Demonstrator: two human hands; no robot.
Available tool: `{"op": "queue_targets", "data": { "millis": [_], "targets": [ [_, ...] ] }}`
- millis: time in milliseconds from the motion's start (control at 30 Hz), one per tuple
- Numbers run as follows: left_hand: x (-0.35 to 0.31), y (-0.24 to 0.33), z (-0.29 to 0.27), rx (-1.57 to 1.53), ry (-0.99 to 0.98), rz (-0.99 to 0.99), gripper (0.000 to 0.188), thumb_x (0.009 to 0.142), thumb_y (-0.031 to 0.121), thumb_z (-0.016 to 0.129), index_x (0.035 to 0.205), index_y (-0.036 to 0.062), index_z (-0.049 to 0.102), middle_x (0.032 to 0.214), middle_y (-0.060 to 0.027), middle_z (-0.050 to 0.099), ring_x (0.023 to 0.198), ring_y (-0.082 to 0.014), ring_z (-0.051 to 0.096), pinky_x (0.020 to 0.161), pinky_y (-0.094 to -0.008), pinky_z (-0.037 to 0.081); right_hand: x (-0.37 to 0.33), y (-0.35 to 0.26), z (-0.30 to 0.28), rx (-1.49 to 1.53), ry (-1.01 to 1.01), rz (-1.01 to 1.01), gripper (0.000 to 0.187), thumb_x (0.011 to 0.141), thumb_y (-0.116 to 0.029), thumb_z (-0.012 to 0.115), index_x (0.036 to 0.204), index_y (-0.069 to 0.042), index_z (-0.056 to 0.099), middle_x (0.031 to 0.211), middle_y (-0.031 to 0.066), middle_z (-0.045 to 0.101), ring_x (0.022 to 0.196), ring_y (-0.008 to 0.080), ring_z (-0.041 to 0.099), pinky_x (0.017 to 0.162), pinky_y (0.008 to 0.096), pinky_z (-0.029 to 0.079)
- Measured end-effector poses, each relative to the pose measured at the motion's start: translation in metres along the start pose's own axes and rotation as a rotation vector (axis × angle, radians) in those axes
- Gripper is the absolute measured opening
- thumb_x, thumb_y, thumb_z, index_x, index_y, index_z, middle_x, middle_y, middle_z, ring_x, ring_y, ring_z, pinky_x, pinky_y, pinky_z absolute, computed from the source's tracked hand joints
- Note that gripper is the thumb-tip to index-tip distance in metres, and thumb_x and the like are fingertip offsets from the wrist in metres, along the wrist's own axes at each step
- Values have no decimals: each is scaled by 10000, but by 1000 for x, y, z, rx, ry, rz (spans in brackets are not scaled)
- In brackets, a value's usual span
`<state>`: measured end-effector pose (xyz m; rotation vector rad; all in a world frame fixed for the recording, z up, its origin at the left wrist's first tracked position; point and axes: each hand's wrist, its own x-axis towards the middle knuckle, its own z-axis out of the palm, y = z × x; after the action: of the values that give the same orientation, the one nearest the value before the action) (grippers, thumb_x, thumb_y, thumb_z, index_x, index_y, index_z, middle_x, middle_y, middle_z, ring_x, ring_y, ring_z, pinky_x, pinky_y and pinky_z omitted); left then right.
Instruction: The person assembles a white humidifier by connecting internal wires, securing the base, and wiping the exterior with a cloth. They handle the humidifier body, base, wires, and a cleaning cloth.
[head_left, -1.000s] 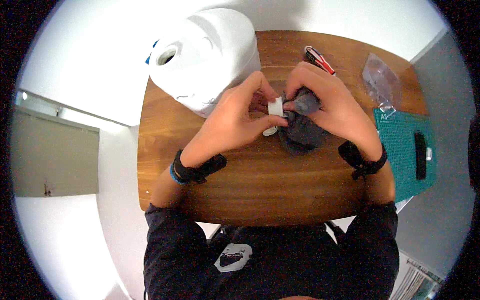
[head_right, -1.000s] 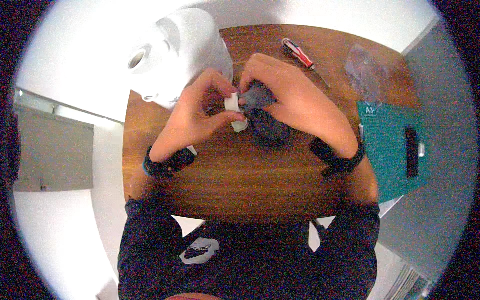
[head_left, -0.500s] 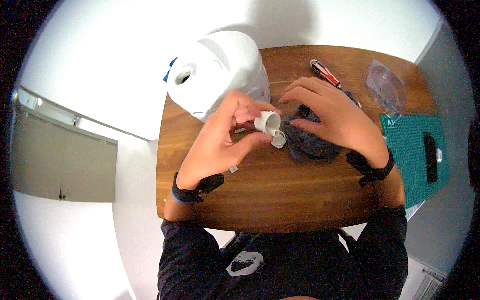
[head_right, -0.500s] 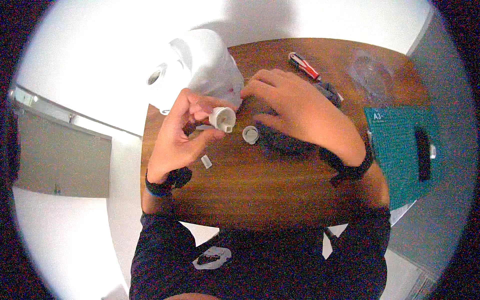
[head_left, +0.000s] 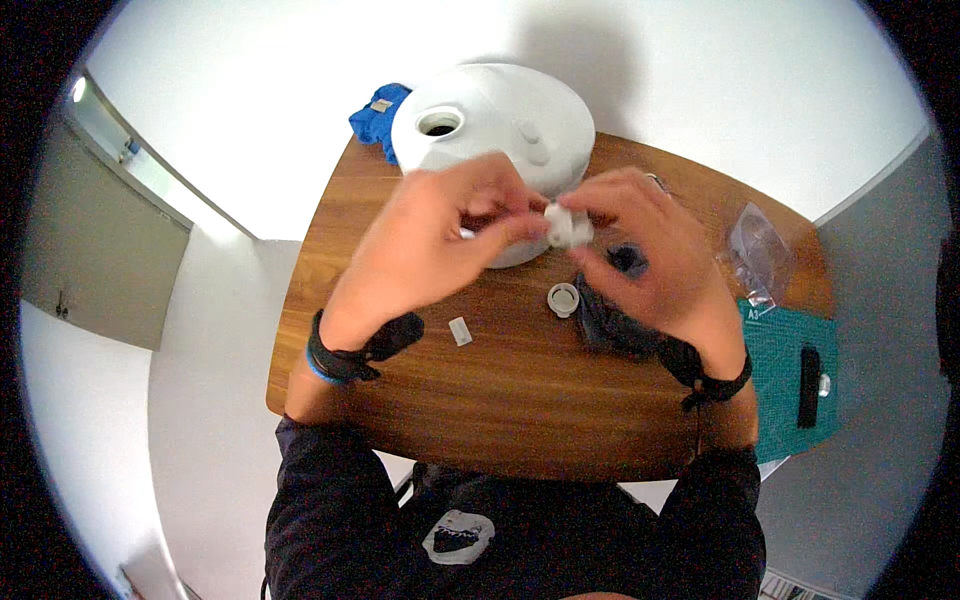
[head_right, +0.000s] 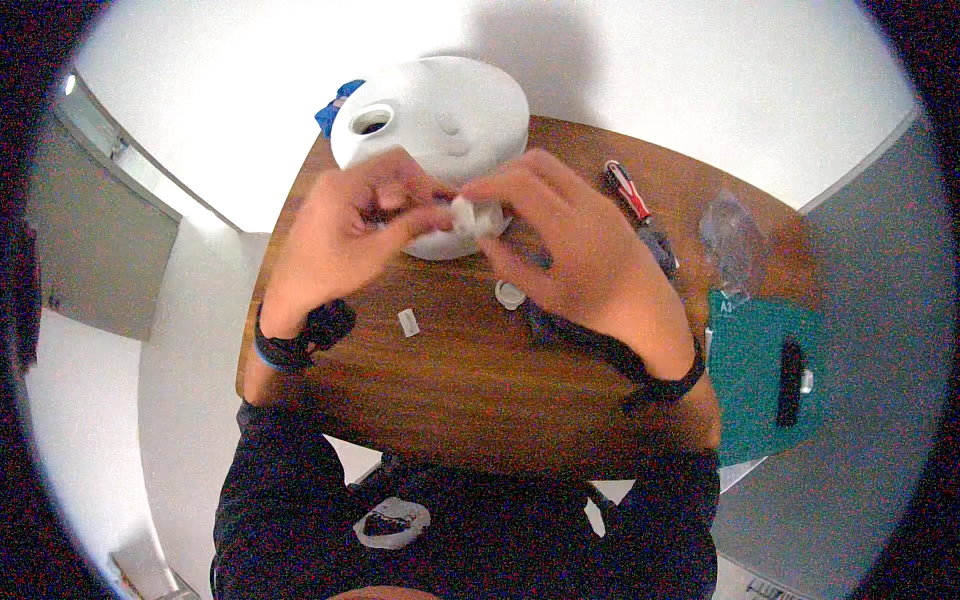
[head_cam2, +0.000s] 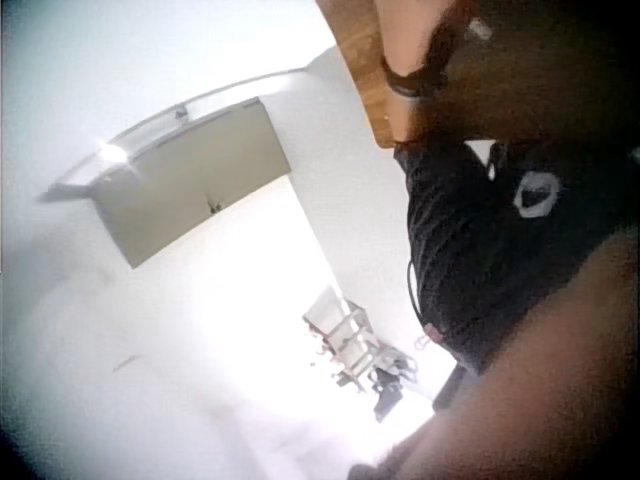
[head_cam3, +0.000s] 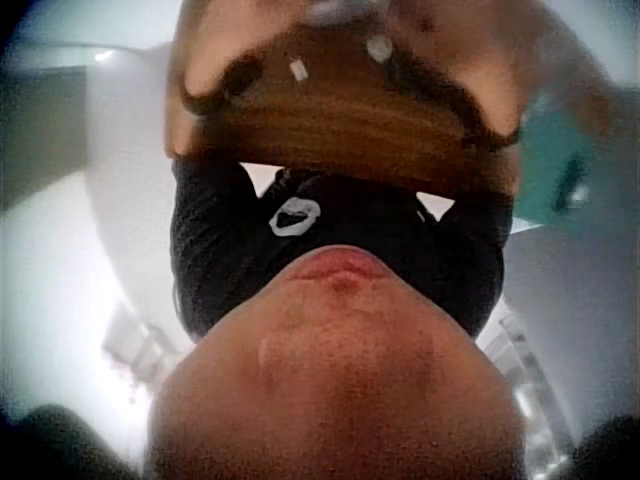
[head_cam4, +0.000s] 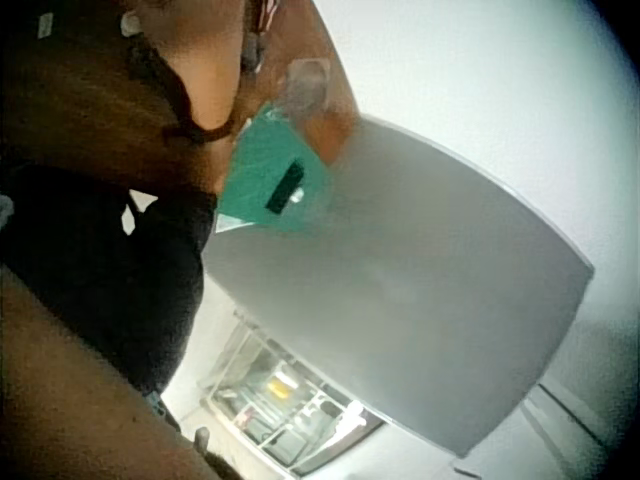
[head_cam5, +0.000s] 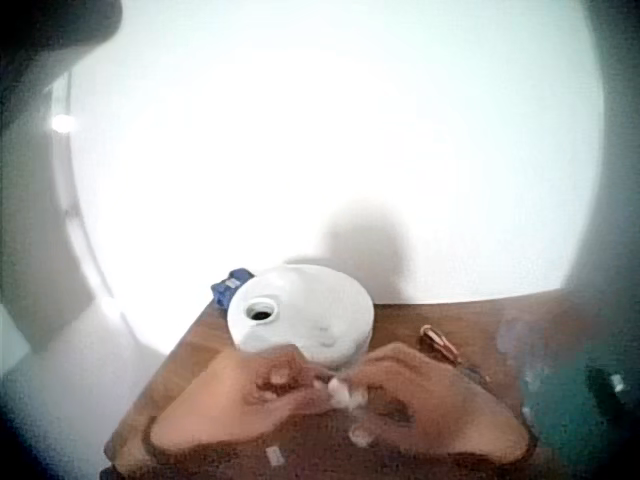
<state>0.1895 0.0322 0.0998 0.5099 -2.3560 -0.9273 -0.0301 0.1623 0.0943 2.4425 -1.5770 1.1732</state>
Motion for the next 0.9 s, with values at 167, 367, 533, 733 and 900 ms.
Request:
{"op": "queue_targets", "data": {
  "millis": [167,367,533,733,900],
  "targets": [
    [19,-42,-29,116,465,234,156,941,137,816,938,33,701,903,-86,776,820,-200,738,749,-331,594,63,5,7,-81,38,-75,349,957,-163,742,1282,-78,647,1171,139,684,1029,318,707,875,429,583],
    [16,-77,-50,379,441,176,339,980,225,783,1265,97,652,1007,-129,759,864,-217,702,772,-366,554,120,22,36,-346,6,-237,357,977,-256,722,1298,-118,648,1162,117,733,1091,349,698,977,484,541],
    [3,-62,-61,325,197,36,492,1005,296,754,1426,112,578,849,-124,620,746,-249,625,704,-414,513,142,39,46,-402,-122,-305,297,976,-246,712,1246,-123,719,1131,106,759,1096,359,696,973,489,543],
    [3,-63,-64,302,159,64,578,983,307,780,1466,82,557,892,-128,630,788,-274,623,735,-414,521,156,53,46,-234,-227,-295,219,980,-231,693,1115,-89,792,1079,142,766,1053,384,702,938,492,557],
    [3,-67,-67,343,127,134,617,951,368,792,1398,18,553,1114,-278,724,1007,-444,713,838,-490,556,169,50,46,-222,-299,-255,217,972,-218,692,1086,-62,791,1041,166,761,1003,389,716,912,490,564]
  ]
}}
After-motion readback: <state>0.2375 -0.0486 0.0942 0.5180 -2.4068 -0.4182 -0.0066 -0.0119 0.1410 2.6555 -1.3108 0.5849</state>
